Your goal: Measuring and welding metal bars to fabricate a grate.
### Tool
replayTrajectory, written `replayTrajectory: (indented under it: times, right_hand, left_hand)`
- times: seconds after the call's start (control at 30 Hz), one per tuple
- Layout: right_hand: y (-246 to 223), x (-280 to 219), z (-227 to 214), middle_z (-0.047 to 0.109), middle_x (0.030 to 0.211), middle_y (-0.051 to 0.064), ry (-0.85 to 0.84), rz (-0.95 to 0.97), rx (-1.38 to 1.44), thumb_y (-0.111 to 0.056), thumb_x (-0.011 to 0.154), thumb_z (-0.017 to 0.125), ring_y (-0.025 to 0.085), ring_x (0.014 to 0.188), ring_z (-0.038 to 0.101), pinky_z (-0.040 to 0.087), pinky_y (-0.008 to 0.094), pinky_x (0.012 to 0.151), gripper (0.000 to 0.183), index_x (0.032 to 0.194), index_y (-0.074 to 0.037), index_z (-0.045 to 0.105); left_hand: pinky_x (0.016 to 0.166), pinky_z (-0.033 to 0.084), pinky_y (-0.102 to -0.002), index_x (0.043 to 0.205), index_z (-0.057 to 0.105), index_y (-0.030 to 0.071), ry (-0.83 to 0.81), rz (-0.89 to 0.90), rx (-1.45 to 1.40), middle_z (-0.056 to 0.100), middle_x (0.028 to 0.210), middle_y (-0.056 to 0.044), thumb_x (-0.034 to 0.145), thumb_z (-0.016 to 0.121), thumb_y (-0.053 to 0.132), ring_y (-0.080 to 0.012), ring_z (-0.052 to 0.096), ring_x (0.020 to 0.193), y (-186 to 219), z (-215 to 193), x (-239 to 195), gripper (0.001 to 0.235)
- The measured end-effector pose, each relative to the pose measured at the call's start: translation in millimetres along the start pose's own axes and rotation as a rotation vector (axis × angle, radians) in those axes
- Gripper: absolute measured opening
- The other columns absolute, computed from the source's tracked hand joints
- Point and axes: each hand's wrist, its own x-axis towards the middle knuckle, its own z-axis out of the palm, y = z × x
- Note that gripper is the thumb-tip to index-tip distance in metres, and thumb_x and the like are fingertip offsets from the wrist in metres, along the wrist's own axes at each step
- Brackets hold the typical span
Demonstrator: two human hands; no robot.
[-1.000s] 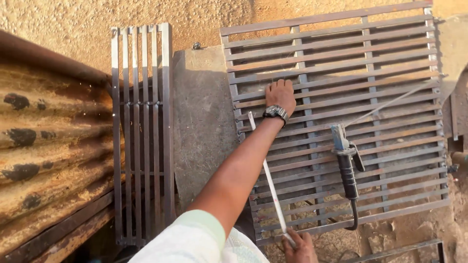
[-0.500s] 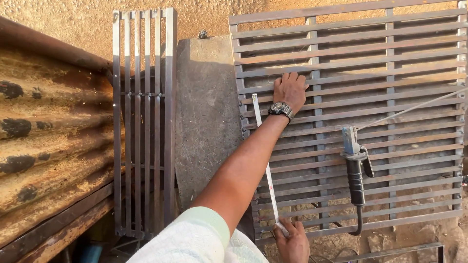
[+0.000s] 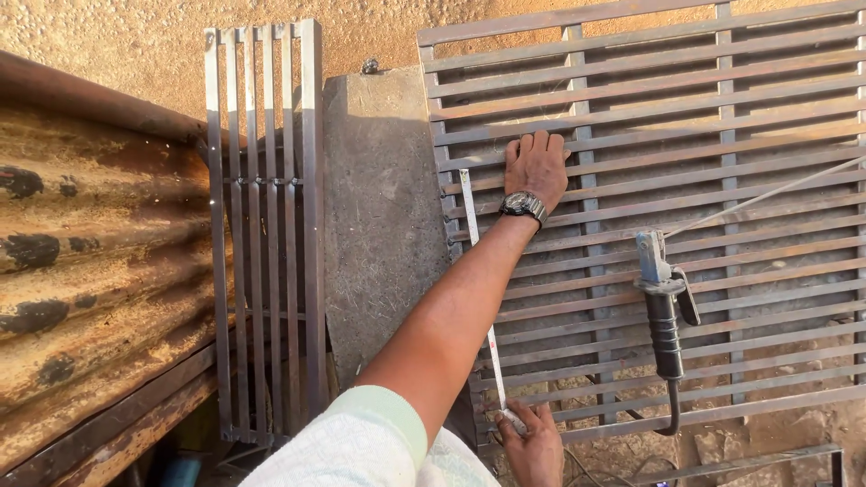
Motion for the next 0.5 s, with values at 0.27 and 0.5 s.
replayTrajectory:
  times: [0.27, 0.5]
  right_hand:
    - [-7, -3, 5, 0.068, 0.113, 0.008, 0.004, -0.021, 0.079, -0.032, 0.079, 0.081, 0.024, 0.085, 0.078, 0.064, 0.036, 0.07, 0.04, 0.117, -0.018, 0.077]
    - [3, -5, 0, 0.064, 0.116, 0.011, -0.015, 0.026, -0.007, -0.033, 0.08, 0.079, 0.025, 0.088, 0.078, 0.065, 0.036, 0.073, 0.04, 0.119, -0.023, 0.077]
  left_hand:
    - [0.103, 0.036, -0.046, 0.1, 0.07, 0.015, -0.054, -0.033, -0.02, 0.063, 0.105, -0.006, 0.095, 0.059, 0.026, -0.0263, 0.057, 0.109, 3, -2, 6, 0.016]
    - [0.113, 0.033, -0.042, 0.097, 0.075, 0.008, -0.291, 0.068, 0.236, 0.053, 0.131, -0.005, 0.091, 0.058, 0.012, -0.023, 0.048, 0.125, 13, -24, 27, 0.018]
